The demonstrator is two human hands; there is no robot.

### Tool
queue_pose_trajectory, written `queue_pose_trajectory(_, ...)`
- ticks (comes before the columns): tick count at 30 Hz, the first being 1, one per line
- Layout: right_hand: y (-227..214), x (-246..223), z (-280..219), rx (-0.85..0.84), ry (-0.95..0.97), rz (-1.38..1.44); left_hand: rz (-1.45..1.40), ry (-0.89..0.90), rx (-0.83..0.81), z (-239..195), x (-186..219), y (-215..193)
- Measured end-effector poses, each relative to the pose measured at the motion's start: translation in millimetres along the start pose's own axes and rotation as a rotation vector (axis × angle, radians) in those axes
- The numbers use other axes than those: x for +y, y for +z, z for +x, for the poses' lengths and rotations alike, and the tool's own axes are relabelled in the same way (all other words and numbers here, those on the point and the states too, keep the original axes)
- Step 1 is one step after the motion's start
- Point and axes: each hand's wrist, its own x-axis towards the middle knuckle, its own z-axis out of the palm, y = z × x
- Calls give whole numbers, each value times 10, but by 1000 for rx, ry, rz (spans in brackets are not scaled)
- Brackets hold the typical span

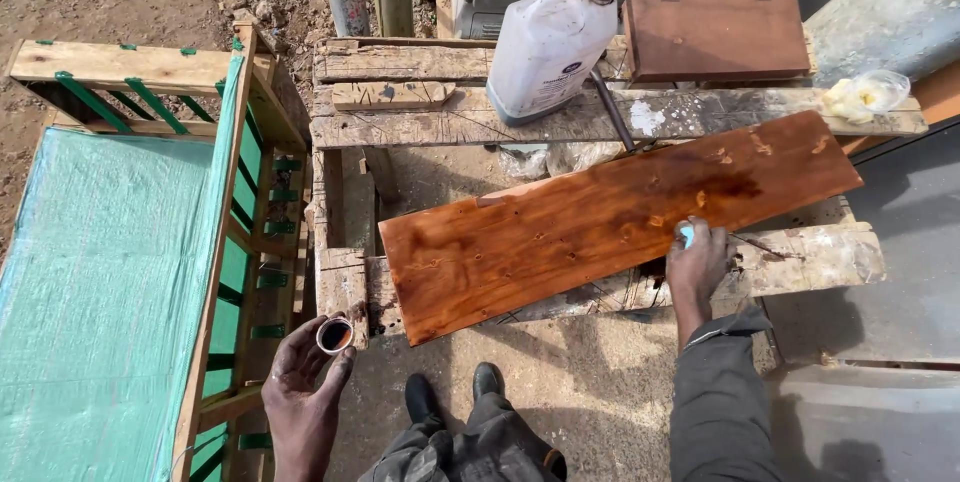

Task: Applying wood stain to a long wooden board using a cloth and a small cup for precision.

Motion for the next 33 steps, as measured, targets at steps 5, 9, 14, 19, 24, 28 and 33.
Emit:
queue_pose_trajectory(5, 79, -1580, -1849, -334, -504, 200, 15, 63, -57, 126, 40, 239)
queue_pose_trajectory(9, 0, -1805, -1939, -553, -866, 324, -40, 88, -91, 166, 55, 357)
queue_pose_trajectory(14, 493, -598, 384, -100, -369, -46, -48, 138, 45, 184, -18, 214)
queue_pose_trajectory(19, 734, -1043, 507, -64, -99, -22, 39, 34, 168, 202, -106, 90)
queue_pose_trajectory(24, 629, -2544, -1322, -292, -501, 178, -45, 93, 123, 349, -72, 206)
queue_pose_trajectory(28, 602, -2630, -1492, -575, -835, 235, -16, 158, 27, 376, 93, 280)
queue_pose_trajectory(33, 774, -1269, 389, -227, -548, 93, 8, 248, 18, 469, -125, 31)
